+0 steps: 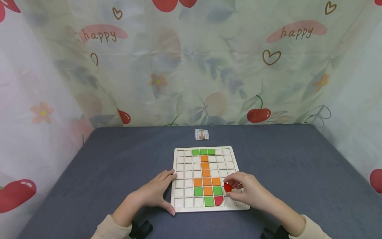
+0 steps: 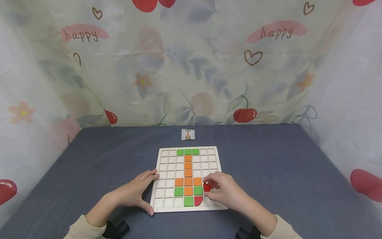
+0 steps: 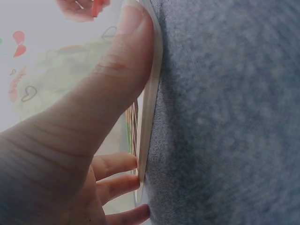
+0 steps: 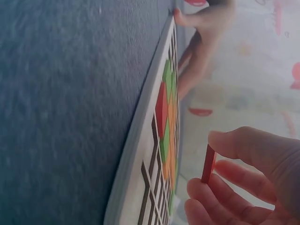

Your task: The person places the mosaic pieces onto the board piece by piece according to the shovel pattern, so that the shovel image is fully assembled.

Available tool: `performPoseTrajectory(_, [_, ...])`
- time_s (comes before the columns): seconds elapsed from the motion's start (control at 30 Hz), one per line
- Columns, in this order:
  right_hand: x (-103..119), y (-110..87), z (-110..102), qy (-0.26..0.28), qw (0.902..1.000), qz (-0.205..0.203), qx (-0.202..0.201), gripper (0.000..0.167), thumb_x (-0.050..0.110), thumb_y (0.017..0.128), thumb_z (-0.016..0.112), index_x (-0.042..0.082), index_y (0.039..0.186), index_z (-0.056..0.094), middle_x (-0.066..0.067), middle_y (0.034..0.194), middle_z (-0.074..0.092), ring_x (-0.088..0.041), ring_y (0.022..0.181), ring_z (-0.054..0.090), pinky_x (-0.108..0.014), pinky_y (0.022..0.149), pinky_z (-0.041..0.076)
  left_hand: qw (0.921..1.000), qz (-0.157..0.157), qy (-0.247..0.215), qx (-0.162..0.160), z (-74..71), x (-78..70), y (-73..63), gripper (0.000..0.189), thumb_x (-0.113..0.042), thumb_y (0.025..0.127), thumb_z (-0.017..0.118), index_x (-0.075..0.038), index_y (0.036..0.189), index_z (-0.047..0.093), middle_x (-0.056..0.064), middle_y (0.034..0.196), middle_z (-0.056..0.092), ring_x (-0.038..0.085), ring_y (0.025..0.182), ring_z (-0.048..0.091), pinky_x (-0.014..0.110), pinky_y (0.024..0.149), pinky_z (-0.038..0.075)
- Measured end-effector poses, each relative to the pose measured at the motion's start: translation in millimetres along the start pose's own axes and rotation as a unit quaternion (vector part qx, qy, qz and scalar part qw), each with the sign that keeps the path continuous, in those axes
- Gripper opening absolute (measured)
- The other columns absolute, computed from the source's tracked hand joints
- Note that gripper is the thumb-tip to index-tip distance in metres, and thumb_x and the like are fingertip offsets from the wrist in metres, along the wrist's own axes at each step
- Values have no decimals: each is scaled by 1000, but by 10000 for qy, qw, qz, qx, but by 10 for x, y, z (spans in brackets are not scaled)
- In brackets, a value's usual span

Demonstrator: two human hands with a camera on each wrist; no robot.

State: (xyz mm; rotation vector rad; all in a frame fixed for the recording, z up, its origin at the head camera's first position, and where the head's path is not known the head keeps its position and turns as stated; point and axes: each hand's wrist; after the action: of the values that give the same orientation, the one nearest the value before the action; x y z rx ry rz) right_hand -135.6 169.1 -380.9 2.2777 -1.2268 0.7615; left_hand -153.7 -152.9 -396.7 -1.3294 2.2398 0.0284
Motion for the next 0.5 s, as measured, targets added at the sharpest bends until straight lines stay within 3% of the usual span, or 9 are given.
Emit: performPoseTrajectory(0.5, [132, 41, 171, 152, 9983, -508, 262, 23, 8, 78, 72, 4, 100, 66, -1, 92, 66, -7, 78, 58, -22, 70, 53, 10000, 33, -24, -5, 5, 16, 1, 114, -56, 55, 82, -5, 144, 32, 17, 153, 23, 41, 142, 19, 55, 111, 25])
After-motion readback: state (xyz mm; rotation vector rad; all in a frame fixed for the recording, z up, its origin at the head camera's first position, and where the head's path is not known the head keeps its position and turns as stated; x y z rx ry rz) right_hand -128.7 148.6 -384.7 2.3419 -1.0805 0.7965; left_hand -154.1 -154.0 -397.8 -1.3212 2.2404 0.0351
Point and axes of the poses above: each hand's wrist, its own y-axis towards the middle knuckle, its own z-axis out of the palm, x = y × z
